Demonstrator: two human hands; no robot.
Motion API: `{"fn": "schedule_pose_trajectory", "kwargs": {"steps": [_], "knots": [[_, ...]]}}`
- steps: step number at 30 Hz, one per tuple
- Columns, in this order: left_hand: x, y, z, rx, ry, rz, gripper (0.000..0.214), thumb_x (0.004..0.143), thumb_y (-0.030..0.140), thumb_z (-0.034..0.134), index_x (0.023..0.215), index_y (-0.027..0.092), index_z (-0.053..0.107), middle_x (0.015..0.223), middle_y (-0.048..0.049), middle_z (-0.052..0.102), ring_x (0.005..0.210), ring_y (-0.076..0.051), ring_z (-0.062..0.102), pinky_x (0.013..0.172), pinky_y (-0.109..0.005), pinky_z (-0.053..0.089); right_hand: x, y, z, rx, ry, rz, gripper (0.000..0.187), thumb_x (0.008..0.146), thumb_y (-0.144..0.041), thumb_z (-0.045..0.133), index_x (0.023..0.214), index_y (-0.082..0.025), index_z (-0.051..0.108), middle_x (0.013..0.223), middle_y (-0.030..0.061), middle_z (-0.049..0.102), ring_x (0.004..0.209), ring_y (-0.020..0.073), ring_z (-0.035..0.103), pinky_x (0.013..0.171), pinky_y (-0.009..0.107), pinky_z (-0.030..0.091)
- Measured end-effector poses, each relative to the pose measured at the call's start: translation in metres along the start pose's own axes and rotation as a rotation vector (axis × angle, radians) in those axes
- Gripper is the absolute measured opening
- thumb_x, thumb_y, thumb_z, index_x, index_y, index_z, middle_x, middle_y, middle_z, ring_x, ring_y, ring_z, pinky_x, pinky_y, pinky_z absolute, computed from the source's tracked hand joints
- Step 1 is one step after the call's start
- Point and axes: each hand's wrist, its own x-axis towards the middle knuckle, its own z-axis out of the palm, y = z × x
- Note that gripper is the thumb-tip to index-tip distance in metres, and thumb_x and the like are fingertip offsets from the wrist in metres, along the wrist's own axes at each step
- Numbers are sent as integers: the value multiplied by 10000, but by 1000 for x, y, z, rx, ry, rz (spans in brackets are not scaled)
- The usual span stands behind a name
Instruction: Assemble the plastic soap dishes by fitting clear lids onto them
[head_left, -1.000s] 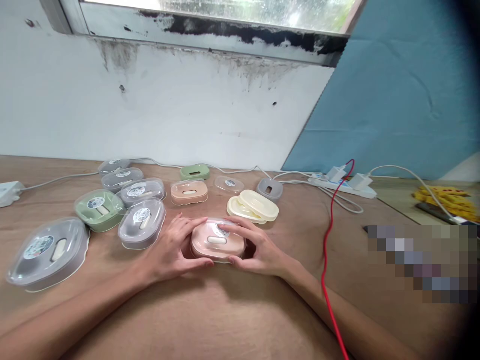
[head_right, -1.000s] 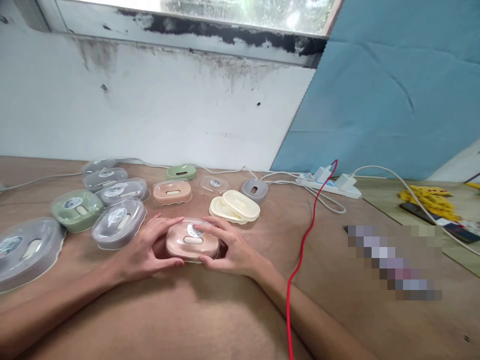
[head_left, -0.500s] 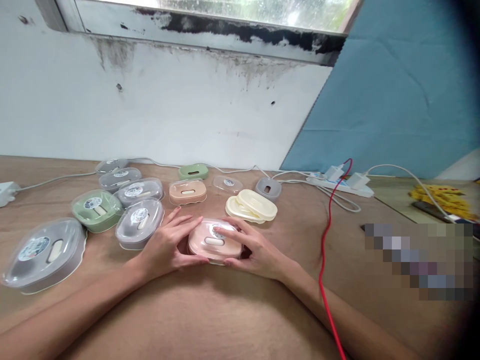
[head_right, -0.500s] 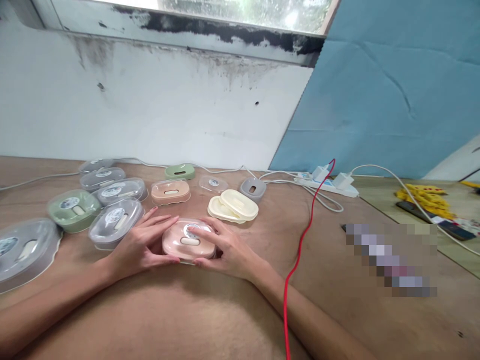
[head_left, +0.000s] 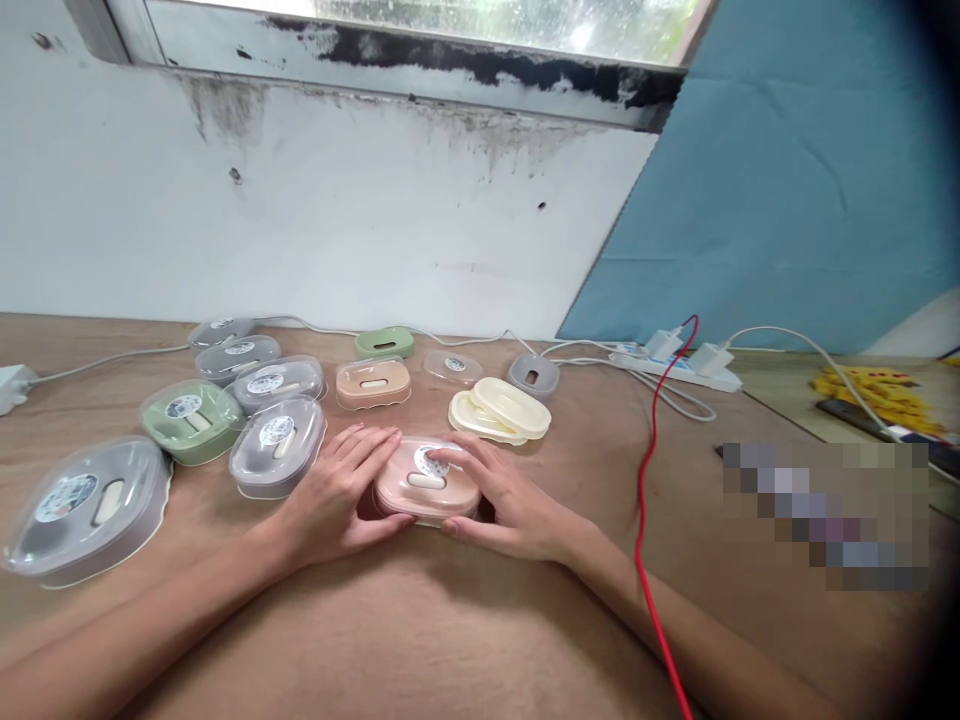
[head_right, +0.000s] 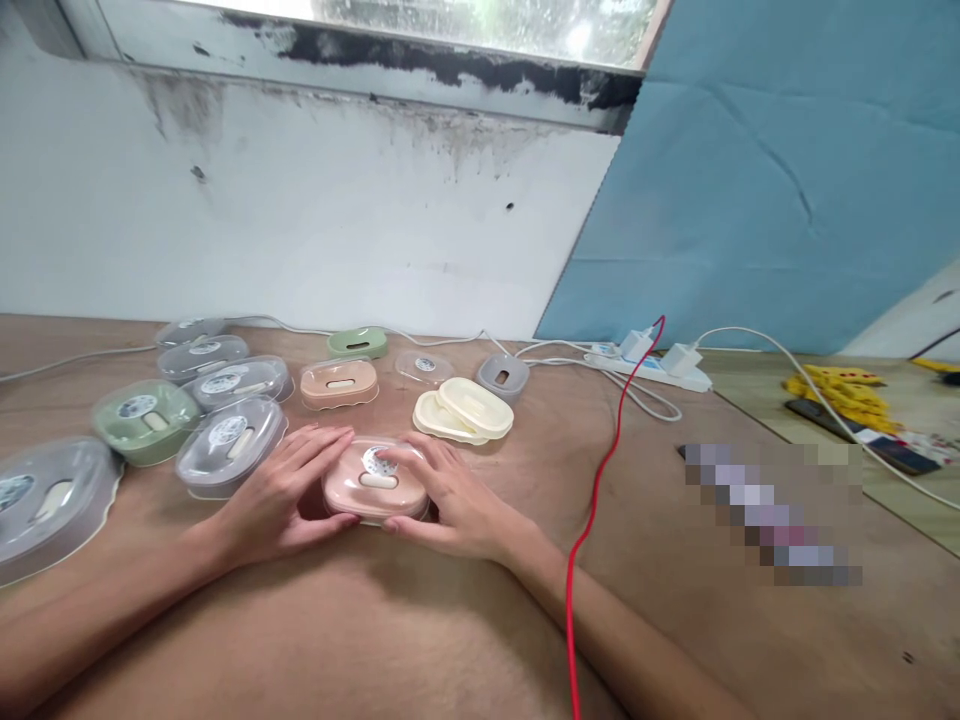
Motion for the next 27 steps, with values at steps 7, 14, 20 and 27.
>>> {"fn": "schedule_pose_trajectory", "kwargs": {"steps": [7,14,20,27], "knots": [[2,8,-4,15,1,-66,737,985,185,547,1660,275,263,1646,-177,347,1513,-378,364,1195,-603,410,5,2,8,-160,76,29,847,802,-260,709,1580,-264,376,1513,192,432,1376,403,479,1135,612,422],[4,6,-8,13,7,28,580,927,143,514,1505,193,507,1470,-158,580,1351,-350,521,1154,-553,442,6,-2,17,-21,237,126,949,814,-459,848,1575,-273,315,1468,173,547,1330,363,570,1091,543,502],[4,10,-7,139,64,-96,687,924,599,630,1392,111,505,1483,-265,560,1411,-469,472,1170,-670,366,4,-11,16,34,124,-37,898,827,-404,837,1570,-274,351,1475,146,595,1354,320,573,1111,492,490],[3,17,-7,220,99,-38,473,959,245,548,1432,246,556,1459,-158,583,1373,-376,530,1150,-597,402,6,-9,19,7,2,-20,887,843,-419,802,1592,-245,360,1542,160,553,1469,353,458,1185,566,409]]}}
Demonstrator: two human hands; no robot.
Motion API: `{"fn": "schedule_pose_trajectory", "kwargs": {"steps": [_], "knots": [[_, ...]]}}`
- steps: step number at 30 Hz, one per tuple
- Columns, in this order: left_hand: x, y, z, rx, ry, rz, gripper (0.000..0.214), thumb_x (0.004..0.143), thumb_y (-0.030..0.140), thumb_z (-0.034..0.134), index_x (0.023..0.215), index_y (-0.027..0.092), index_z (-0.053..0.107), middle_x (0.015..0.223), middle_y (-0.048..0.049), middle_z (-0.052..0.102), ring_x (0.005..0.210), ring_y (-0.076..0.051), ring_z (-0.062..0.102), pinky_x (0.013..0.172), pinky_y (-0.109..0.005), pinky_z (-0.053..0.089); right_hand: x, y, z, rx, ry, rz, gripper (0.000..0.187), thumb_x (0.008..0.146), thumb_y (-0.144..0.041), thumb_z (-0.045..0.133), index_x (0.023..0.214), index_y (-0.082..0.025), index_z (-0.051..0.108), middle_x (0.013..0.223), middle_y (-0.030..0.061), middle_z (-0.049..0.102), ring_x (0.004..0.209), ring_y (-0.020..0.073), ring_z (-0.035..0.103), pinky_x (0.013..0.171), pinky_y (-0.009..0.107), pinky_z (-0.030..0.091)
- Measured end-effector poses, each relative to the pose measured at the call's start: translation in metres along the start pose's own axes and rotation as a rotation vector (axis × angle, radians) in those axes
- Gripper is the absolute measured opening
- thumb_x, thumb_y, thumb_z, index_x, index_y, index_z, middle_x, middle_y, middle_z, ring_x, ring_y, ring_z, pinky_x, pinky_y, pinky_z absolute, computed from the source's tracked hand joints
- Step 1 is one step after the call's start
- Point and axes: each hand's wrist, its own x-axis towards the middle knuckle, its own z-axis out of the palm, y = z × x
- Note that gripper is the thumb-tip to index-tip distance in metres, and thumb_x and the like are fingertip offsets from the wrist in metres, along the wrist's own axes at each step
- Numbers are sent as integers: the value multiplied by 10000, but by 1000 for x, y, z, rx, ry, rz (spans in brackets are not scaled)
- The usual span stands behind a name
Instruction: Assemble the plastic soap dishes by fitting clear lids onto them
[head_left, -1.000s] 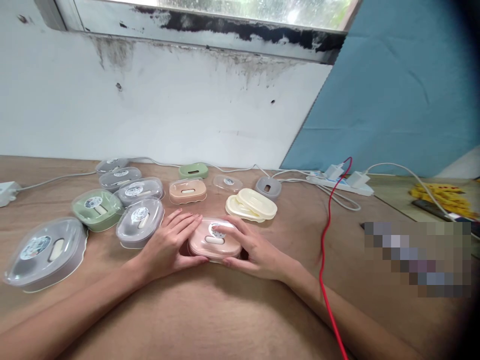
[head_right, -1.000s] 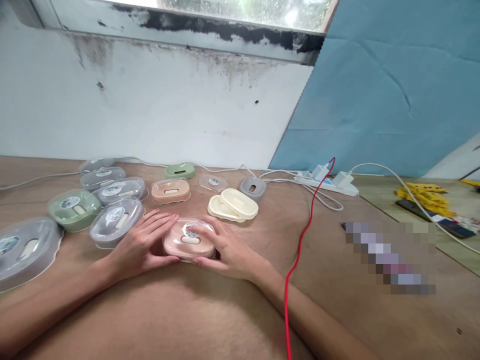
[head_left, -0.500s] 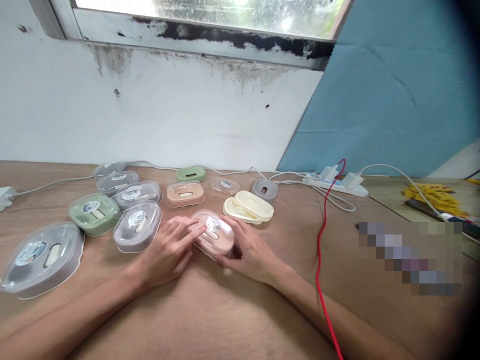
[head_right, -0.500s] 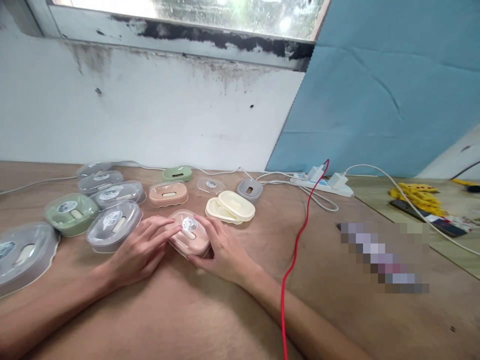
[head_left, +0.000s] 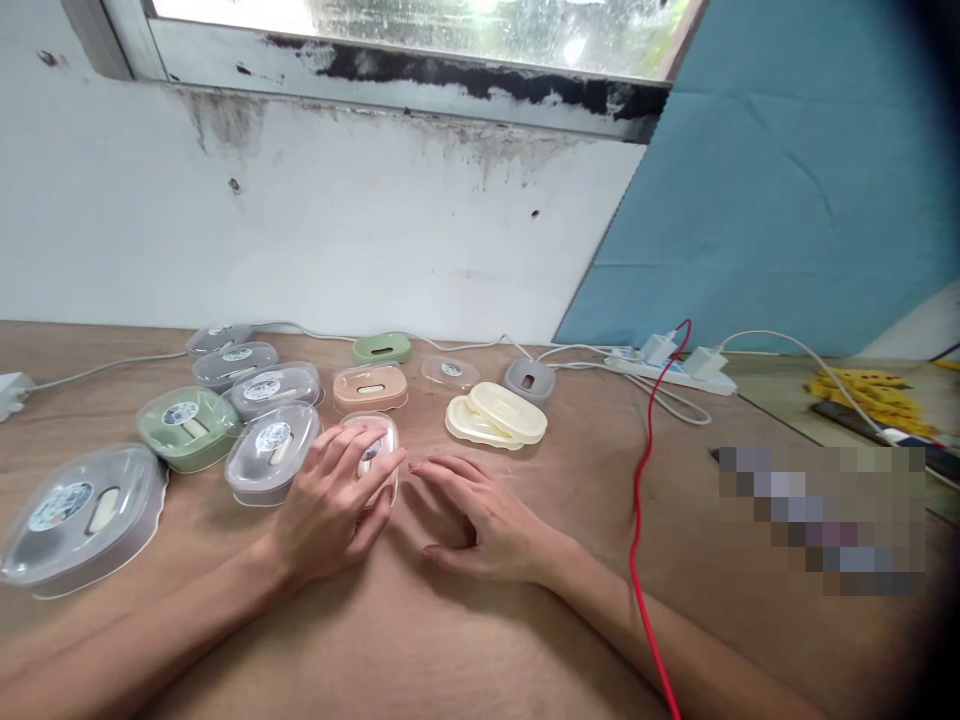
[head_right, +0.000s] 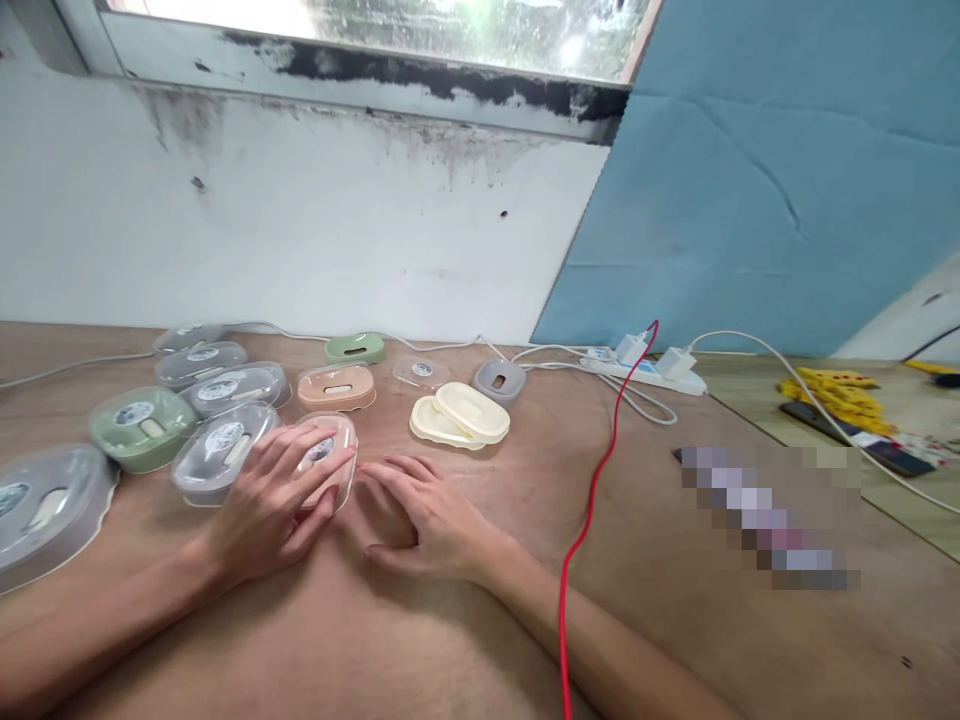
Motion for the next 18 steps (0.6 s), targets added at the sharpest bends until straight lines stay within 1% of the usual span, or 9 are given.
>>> {"fn": "schedule_pose_trajectory", "kwargs": {"steps": [3,6,9,11,13,15,17,18], "knots": [[0,4,-1,3,-19,17,386,957,191,524,1326,226,632,1271,-142,672,1215,-347,615,1025,-538,498,0,6,-1,-28,29,0,832,864,-397,781,1576,-233,385,1532,160,564,1438,334,498,1190,558,411],[1,5,-1,72,-55,-3,356,936,178,527,1264,195,664,1243,-154,682,1212,-367,611,971,-523,535,0,10,-2,-51,94,-4,746,899,-389,754,1548,-243,416,1491,152,603,1398,314,545,1214,568,377],[4,1,-2,164,-55,-7,349,907,152,528,1218,168,684,1197,-162,700,1177,-380,625,933,-516,560,1,12,-2,-64,136,-20,622,941,-372,714,1494,-237,464,1427,144,652,1373,303,572,1218,573,361],[8,-1,-4,193,-50,7,328,904,148,522,1179,150,700,1145,-164,715,1114,-370,650,885,-496,581,1,13,-1,-69,139,-18,539,964,-357,690,1450,-228,496,1381,138,684,1342,294,602,1218,576,354],[13,-1,-9,196,-72,18,293,909,151,510,1110,141,723,1066,-159,727,1016,-349,679,821,-472,597,3,13,0,-91,147,-12,477,983,-344,665,1421,-217,522,1336,134,714,1292,287,642,1220,586,341],[22,3,-15,186,-166,-16,262,922,165,493,1004,144,741,988,-148,724,919,-325,694,747,-438,599,7,11,-1,-142,155,-20,396,990,-316,637,1368,-213,576,1290,129,741,1243,281,674,1212,576,347],[35,7,-21,181,-308,-98,274,952,196,471,911,150,738,947,-144,716,868,-317,703,677,-404,584,15,2,-3,-216,114,-12,248,983,-269,610,1216,-209,670,1181,115,781,1143,270,718,1163,524,407],[42,9,-23,182,-371,-144,285,966,208,464,894,149,733,943,-147,716,862,-320,710,656,-392,574,21,-4,-6,-255,65,19,180,977,-250,599,1114,-205,707,1097,106,798,1062,260,740,1121,487,444]]}}
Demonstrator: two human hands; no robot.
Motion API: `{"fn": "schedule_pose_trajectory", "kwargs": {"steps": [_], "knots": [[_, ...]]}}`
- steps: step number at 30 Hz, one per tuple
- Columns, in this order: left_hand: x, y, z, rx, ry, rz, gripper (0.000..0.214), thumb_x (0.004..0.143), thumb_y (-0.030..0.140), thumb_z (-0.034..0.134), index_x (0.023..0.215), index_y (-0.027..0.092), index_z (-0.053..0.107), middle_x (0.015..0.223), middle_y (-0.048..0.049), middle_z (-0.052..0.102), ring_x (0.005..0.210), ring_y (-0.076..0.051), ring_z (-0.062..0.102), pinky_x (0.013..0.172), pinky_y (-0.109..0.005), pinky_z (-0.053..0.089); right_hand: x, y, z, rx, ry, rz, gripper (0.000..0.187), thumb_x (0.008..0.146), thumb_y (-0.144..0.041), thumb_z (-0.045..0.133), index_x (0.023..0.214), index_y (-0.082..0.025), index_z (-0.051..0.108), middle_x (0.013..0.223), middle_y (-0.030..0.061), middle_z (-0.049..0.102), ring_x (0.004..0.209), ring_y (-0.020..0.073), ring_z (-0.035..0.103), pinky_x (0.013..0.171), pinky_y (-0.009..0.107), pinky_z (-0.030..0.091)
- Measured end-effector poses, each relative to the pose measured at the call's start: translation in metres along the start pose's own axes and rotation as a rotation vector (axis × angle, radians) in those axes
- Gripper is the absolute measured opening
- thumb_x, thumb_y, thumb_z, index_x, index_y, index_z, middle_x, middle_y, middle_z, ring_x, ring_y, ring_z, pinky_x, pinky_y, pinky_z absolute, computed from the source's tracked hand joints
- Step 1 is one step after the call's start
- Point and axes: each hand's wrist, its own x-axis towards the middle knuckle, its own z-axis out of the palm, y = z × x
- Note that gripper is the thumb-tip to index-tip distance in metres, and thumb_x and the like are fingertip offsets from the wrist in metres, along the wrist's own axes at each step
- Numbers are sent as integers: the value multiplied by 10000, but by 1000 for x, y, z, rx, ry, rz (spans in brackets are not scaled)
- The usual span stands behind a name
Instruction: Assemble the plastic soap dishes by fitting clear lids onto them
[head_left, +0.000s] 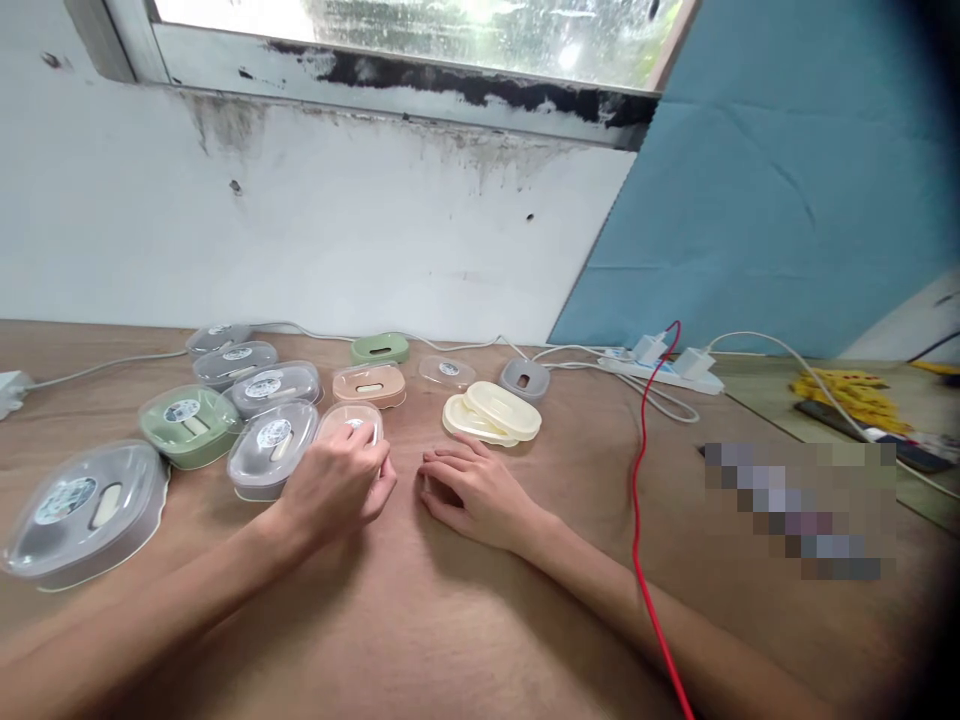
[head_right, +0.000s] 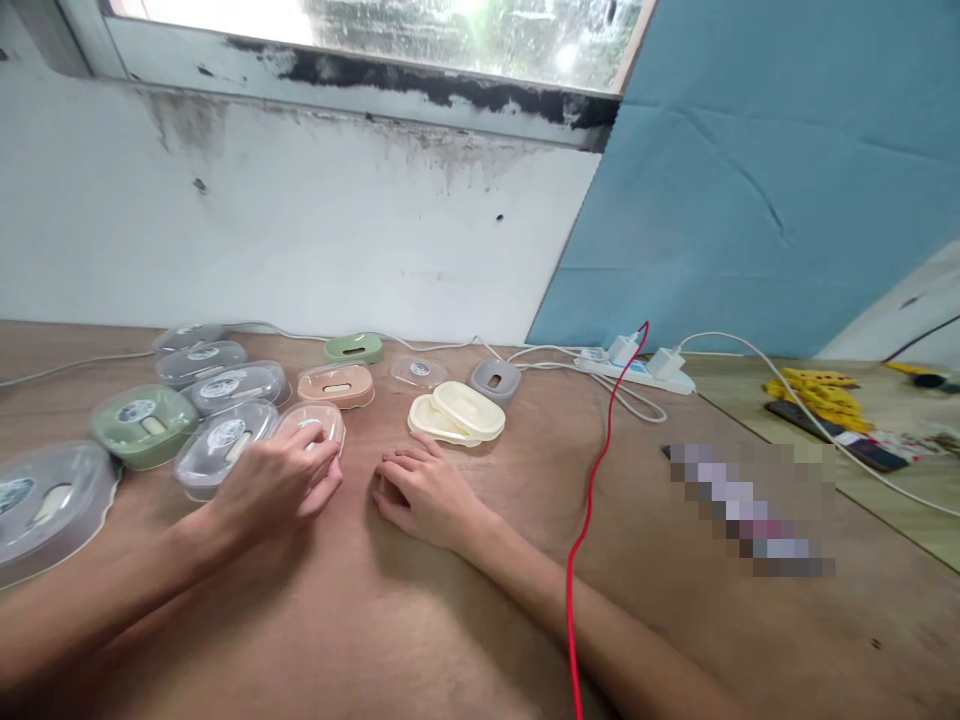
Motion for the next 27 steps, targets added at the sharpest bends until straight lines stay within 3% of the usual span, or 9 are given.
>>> {"fn": "schedule_pose_trajectory", "kwargs": {"steps": [4,7,9,12,15,19,22,24,27], "knots": [[29,1,-15,-2,-76,-104,222,919,140,500,891,134,720,872,-161,730,781,-321,733,607,-365,537,33,-27,-19,-145,-320,266,174,918,-235,617,823,-190,756,837,98,790,802,252,748,881,380,526],[50,-4,-22,-24,-127,-166,140,807,86,588,767,158,701,779,-150,735,742,-327,741,583,-342,515,61,-37,-34,-151,-406,351,137,852,-280,688,789,-195,774,855,113,793,794,277,745,661,330,501],[58,-6,-26,-44,-164,-198,97,739,81,647,738,162,700,775,-155,743,779,-351,750,598,-344,517,75,-32,-47,-110,-439,371,206,863,-407,712,860,-218,796,879,83,799,778,256,743,597,306,482],[62,-8,-31,-83,-206,-242,62,712,123,701,756,162,720,831,-170,764,851,-380,758,648,-360,528,84,-8,-71,-7,-485,482,396,903,-614,647,1012,-268,805,953,43,806,819,243,747,632,304,515],[62,-15,-40,-150,-253,-280,17,724,195,725,722,182,736,816,-144,776,806,-357,758,653,-361,526,75,28,-97,-13,-363,672,485,868,-610,704,1227,-286,745,1228,57,769,1068,284,725,820,332,553],[65,-51,-63,-353,-313,-297,237,785,473,736,780,241,783,795,-51,798,720,-256,743,592,-289,512,49,78,-119,-107,-335,838,740,793,-554,811,1412,-193,626,1392,178,680,1229,373,659,959,426,534],[62,-93,-78,-485,-153,-455,426,747,615,754,955,245,789,913,-54,821,806,-270,751,622,-298,530,35,105,-120,-98,-387,900,878,706,-592,872,1439,-186,609,1435,182,652,1253,375,655,974,429,539],[58,-120,-80,-451,-119,-545,483,730,609,752,1036,237,772,993,-82,823,874,-297,757,655,-326,553,31,117,-115,-63,-425,909,899,680,-626,878,1426,-193,624,1409,160,673,1229,351,674,959,401,549],[53,-150,-69,-442,-178,-532,549,709,640,733,1076,233,764,1089,-109,809,983,-329,755,743,-367,591,33,126,-104,-34,-452,918,858,672,-608,886,1383,-190,652,1361,140,700,1168,319,699,921,363,555]]}}
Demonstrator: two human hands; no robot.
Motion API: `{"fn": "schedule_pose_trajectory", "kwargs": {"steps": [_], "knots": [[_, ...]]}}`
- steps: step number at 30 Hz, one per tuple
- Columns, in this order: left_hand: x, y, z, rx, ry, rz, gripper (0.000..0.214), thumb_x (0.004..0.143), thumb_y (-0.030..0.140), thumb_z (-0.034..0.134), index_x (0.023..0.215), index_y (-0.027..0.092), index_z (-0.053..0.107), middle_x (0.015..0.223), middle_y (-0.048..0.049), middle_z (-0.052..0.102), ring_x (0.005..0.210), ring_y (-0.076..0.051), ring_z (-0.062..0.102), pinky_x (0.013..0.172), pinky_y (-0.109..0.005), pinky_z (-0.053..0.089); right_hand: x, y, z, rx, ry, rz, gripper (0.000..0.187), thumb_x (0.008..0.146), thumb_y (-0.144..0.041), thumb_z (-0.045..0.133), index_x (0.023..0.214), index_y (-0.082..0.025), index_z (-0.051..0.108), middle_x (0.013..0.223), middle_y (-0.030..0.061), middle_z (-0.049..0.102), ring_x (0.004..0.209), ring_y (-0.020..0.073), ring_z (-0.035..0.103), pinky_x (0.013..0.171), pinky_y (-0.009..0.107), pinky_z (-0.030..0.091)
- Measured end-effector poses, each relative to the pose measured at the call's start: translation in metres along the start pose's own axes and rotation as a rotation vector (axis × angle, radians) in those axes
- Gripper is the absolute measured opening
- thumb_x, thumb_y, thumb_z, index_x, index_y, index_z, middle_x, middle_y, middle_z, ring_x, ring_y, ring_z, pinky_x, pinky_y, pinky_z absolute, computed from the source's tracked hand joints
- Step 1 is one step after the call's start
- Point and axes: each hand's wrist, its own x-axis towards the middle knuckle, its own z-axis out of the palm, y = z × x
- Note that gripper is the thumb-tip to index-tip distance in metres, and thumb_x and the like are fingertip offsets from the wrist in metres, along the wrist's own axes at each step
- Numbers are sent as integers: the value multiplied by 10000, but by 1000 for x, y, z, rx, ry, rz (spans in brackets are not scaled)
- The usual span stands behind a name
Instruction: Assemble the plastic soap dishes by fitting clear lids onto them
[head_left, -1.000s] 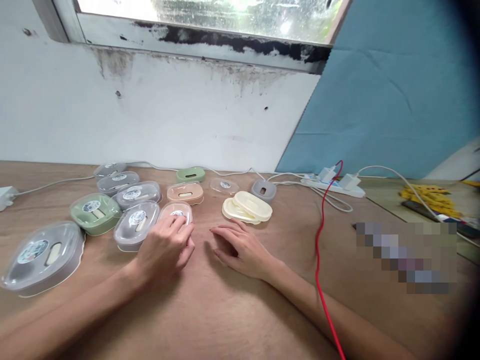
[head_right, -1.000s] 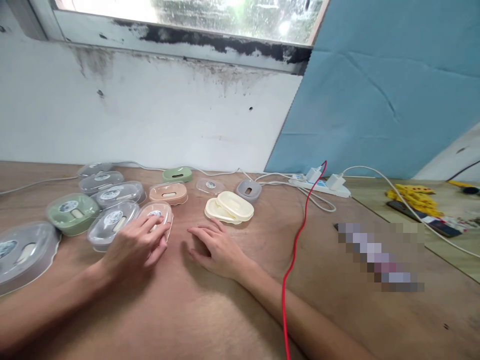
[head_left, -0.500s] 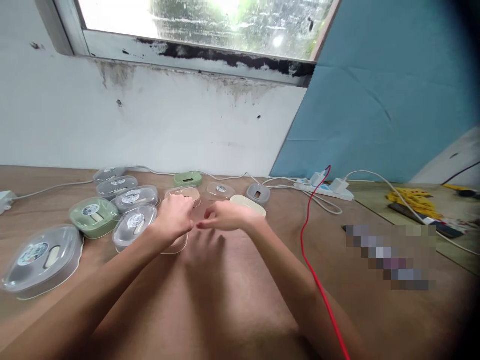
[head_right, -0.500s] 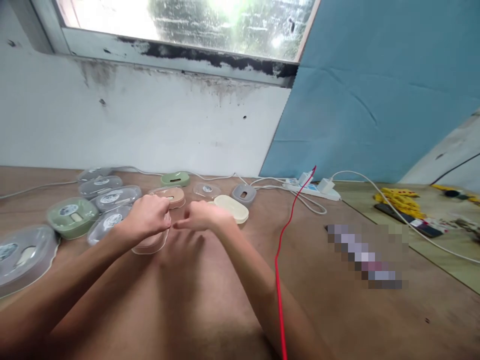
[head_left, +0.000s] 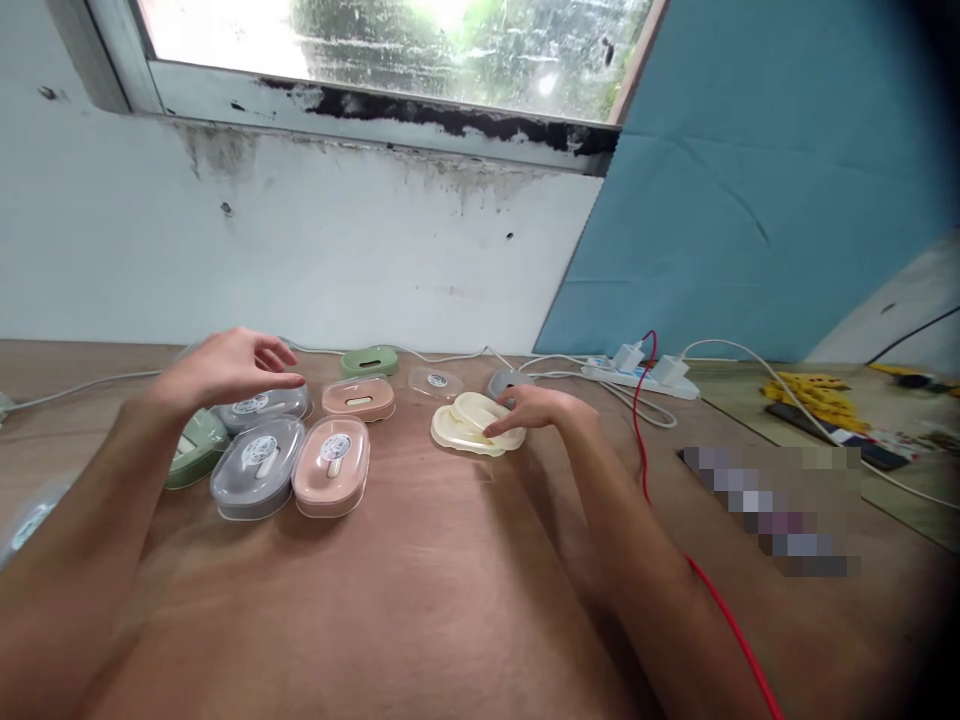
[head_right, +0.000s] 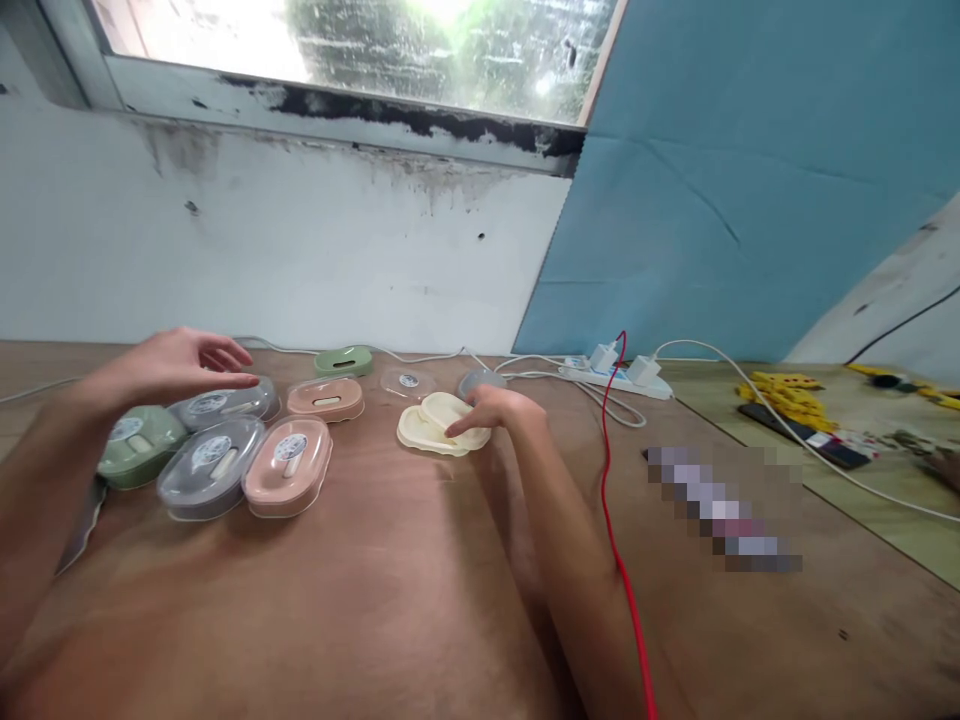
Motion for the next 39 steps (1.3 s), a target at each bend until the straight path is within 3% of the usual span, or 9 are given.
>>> {"fn": "schedule_pose_trajectory", "kwargs": {"steps": [8,12,17,23,28,31,34,37,39], "knots": [[28,-5,47,82,-45,148,747,754,694,627,1310,200,690,1411,-131,682,1306,-361,629,1063,-400,519,-3,-14,-4,-50,51,-13,400,686,-504,857,897,-187,735,999,98,745,954,291,691,718,322,474],[31,1,63,110,-92,187,800,777,667,640,1417,189,622,1445,-146,658,1308,-374,630,1060,-402,515,-28,-33,-16,-33,9,-144,387,670,-531,836,881,-222,739,887,33,715,869,245,663,655,300,416],[32,-2,69,167,-120,183,743,861,627,555,1453,179,586,1442,-152,665,1295,-375,642,1061,-421,510,-59,-76,-4,-59,-284,-358,569,563,-598,877,1007,-264,754,942,1,710,863,243,669,620,289,421],[36,-9,73,229,-132,174,788,896,596,486,1516,112,530,1493,-187,623,1362,-387,599,1110,-444,472,-71,-113,28,-192,-304,-307,1041,412,-495,954,1374,-280,618,1290,62,675,1103,315,670,670,317,492],[38,-10,78,257,-151,196,758,890,591,480,1502,152,563,1500,-155,627,1380,-389,582,1110,-440,463,-65,-116,34,-196,-279,-332,1126,373,-546,979,1389,-250,591,1373,92,628,1122,318,672,738,329,530],[39,-12,79,264,-171,193,765,874,608,492,1487,159,580,1440,-158,672,1315,-392,631,1051,-428,500,-52,-102,24,-88,-276,-375,923,475,-632,946,1285,-298,656,1308,44,679,1095,290,684,771,306,526],[40,-13,79,264,-181,188,782,870,621,494,1504,168,563,1429,-160,677,1294,-383,646,1029,-414,509,-31,-76,13,9,-30,-233,672,690,-726,815,1204,-307,710,1262,46,719,1106,298,692,845,313,529],[39,-13,78,267,-187,181,791,872,628,491,1518,174,549,1443,-161,665,1307,-379,637,1038,-410,501,-9,-47,12,-4,217,-4,742,945,-720,533,1471,-197,546,1488,217,575,1357,430,549,1048,471,466],[39,-12,77,267,-196,177,794,875,631,489,1521,173,546,1443,-163,666,1306,-380,637,1033,-409,504,4,-29,17,-3,252,83,791,1008,-697,405,1595,-167,390,1566,270,485,1452,465,452,1108,546,411]]}}
